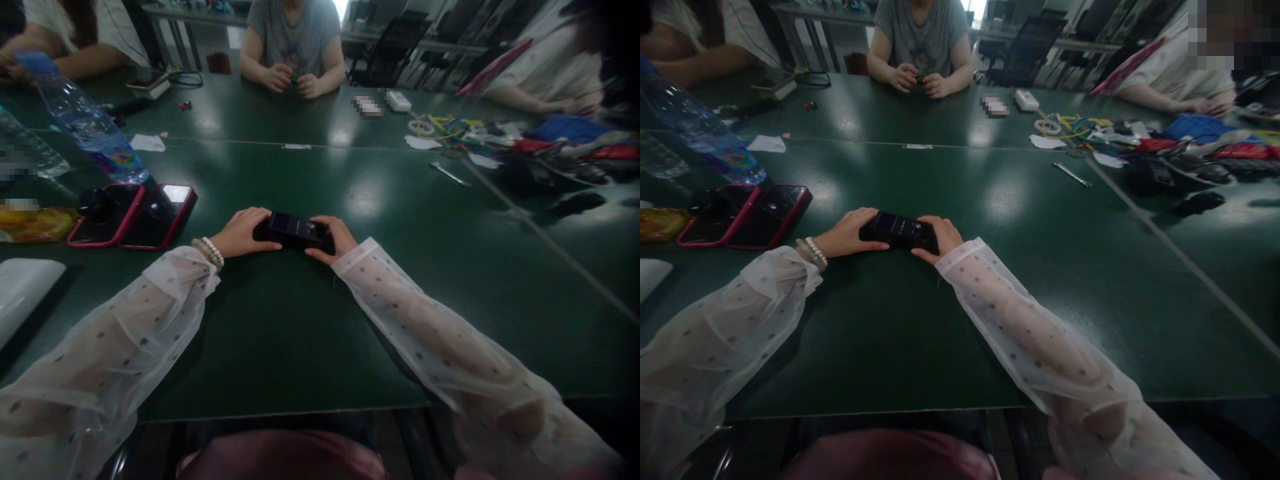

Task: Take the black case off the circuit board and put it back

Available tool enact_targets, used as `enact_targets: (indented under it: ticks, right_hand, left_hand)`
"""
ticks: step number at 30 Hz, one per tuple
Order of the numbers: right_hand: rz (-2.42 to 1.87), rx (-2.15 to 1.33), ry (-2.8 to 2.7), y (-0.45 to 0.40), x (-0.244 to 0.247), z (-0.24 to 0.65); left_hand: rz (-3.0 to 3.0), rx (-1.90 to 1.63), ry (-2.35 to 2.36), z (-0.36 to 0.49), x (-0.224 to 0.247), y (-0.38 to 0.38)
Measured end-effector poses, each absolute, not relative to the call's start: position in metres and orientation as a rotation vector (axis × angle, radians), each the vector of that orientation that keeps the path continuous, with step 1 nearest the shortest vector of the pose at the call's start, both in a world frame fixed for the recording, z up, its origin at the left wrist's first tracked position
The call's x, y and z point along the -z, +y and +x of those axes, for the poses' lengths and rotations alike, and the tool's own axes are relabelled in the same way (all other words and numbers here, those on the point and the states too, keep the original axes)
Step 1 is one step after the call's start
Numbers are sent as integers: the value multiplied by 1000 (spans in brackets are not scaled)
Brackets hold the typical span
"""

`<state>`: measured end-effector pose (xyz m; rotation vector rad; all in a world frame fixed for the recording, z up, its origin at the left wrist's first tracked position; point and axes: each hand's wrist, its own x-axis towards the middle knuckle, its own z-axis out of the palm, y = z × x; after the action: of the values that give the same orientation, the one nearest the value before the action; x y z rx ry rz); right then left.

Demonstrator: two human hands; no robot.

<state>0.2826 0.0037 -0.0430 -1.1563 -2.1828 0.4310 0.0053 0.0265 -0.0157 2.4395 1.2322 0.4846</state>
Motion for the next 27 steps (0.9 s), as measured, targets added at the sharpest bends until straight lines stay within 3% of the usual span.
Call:
enact_targets:
  ticks: [27]
  right_hand:
    - [-1152, -362, -2230, 8, 48, 283]
  left_hand:
    - [2440, -466, 1250, 7, 13, 25]
